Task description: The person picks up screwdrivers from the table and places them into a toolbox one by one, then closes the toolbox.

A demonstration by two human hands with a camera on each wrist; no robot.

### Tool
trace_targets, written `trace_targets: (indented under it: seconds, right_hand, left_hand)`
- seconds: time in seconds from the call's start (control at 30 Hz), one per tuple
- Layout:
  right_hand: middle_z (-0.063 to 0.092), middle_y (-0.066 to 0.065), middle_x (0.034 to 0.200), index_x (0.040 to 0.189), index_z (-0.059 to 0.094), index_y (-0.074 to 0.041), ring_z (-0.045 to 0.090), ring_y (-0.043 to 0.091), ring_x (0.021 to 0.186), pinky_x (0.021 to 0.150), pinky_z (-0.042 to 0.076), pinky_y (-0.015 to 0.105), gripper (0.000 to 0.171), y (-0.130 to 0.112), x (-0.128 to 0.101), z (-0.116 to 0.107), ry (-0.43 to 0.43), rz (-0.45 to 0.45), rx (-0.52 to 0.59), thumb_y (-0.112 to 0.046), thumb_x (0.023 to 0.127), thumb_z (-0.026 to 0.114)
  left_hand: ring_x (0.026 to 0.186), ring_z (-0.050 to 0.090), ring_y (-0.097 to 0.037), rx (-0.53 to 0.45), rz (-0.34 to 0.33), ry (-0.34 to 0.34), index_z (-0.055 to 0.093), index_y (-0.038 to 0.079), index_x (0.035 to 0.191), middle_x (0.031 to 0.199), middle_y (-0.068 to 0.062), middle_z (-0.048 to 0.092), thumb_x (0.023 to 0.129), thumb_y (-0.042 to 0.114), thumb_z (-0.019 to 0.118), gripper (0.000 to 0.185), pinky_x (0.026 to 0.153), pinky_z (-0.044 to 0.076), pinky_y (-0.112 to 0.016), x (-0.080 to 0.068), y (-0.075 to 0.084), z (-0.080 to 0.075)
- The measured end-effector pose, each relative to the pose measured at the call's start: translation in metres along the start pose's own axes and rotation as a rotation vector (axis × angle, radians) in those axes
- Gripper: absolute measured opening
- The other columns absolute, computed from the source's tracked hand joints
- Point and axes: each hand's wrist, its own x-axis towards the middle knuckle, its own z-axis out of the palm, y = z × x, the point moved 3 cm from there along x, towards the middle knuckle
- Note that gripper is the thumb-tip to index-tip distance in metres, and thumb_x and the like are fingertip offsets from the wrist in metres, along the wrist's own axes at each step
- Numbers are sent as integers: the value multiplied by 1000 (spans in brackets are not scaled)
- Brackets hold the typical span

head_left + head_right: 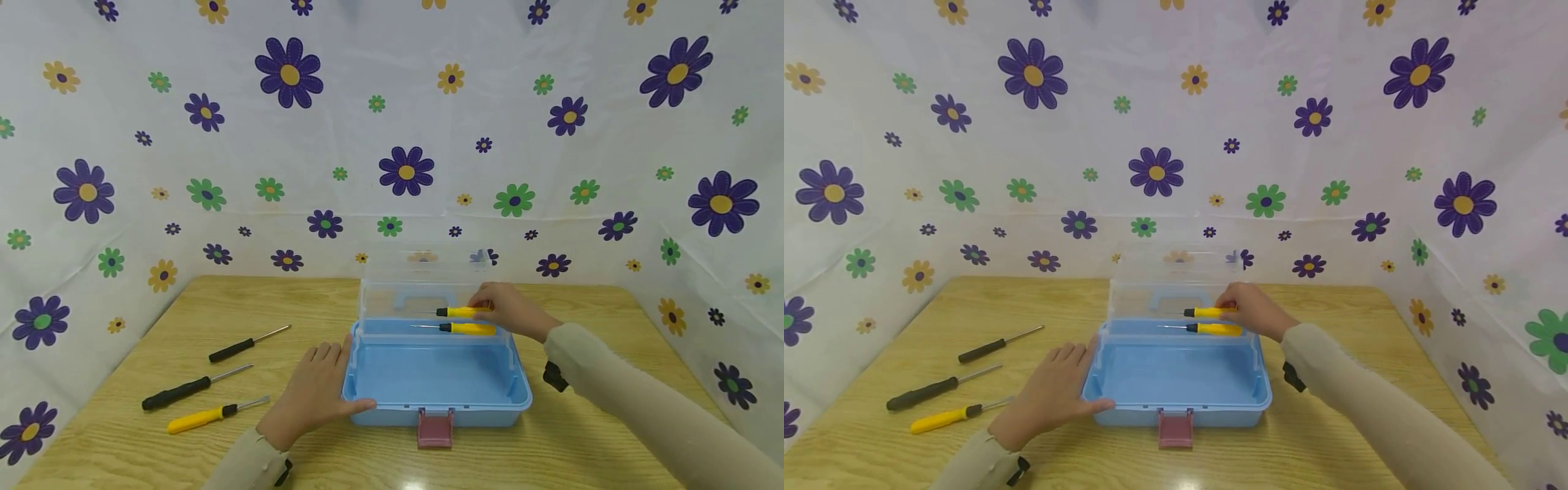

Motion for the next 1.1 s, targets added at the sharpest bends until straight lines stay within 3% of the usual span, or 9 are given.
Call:
trace_targets:
  seconds: [0.7,1.1]
  right_hand:
    - [67,9,91,99,72,0,58,16,78,76,55,31,17,0,3,9,-47,-60,-13,-4,84,67]
    - [68,11,96,102,72,-1,58,17,80,80,55,33,18,2,4,9,-50,-46,-1,-3,84,67]
  left_hand:
    - [104,56,-29,-28,4,6,35,-7,141,111,-15,61,74,81,47,111,91,46,-44,-1,0,3]
    - [105,56,-29,-38,-2,-8,34,-7,142,113,-15,61,73,80,47,111,91,46,-43,-1,-1,3]
